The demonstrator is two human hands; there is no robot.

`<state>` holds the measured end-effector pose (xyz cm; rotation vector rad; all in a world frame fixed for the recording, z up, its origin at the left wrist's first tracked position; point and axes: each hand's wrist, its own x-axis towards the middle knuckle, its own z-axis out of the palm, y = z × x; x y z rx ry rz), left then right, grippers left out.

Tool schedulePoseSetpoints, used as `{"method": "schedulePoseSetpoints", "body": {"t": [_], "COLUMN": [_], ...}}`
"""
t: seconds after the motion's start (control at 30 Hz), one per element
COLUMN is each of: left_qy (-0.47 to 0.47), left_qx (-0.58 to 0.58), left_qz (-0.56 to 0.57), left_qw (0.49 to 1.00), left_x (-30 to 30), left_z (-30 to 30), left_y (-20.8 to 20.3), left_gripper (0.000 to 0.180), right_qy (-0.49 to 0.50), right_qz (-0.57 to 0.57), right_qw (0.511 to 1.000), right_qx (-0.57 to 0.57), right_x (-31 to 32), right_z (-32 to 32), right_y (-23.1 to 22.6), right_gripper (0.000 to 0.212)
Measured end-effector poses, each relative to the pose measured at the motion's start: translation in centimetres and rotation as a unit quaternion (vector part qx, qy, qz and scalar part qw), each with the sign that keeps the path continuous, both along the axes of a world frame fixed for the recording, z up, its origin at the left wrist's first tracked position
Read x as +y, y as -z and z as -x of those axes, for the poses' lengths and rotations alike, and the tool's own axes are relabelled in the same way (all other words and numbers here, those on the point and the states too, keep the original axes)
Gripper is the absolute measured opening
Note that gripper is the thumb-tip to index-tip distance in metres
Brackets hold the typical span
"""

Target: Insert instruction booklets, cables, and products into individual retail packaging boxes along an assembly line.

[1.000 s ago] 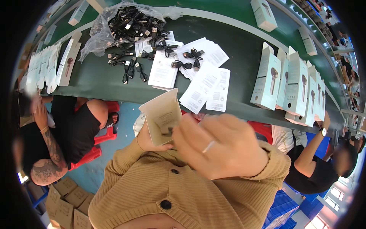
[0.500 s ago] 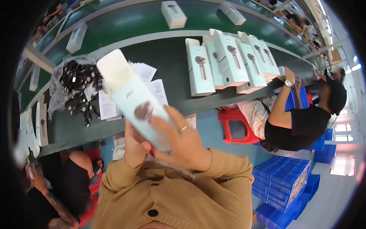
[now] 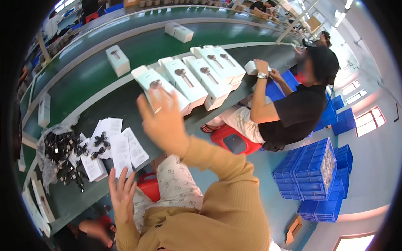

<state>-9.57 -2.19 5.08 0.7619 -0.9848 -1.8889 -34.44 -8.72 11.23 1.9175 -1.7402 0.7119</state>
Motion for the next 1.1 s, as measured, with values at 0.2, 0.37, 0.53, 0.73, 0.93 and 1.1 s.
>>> {"method": "schedulePoseSetpoints", "body": {"t": [0.2,0.37,0.53,0.73,0.93,1.1], "left_qy": [0.015,-0.049,-0.137,-0.275,-0.467,-0.451], "left_qx": [-0.049,-0.06,-0.128,-0.211,-0.531,-0.778], "left_qz": [0.042,0.06,0.11,0.2,0.245,0.292], "left_qw": [0.998,0.995,0.976,0.916,0.663,0.326], "left_x": [1.6,0.9,0.2,-2.2,-5.4,-10.7], "left_z": [-4.3,-6.5,-10.5,-17.7,-25.0,-34.4], "left_y": [-0.5,0.7,0.5,-0.9,-1.9,1.2], "left_gripper": [0.098,0.092,0.083,0.057,0.048,0.079], "right_qy": [0.01,0.063,0.06,0.105,-0.199,-0.319], "right_qz": [-0.077,-0.097,-0.089,-0.135,-0.145,-0.209], "right_qw": [0.989,0.979,0.984,0.974,0.969,0.924], "right_qx": [0.128,0.167,0.142,0.148,-0.031,-0.025], "right_x": [0.0,0.3,-1.0,-1.5,-0.9,3.2], "right_z": [-0.6,1.1,1.8,2.0,-3.7,-8.5], "right_y": [6.6,7.2,8.5,6.3,6.1,7.0], "right_gripper": [0.039,0.042,0.042,0.036,0.044,0.047]}}
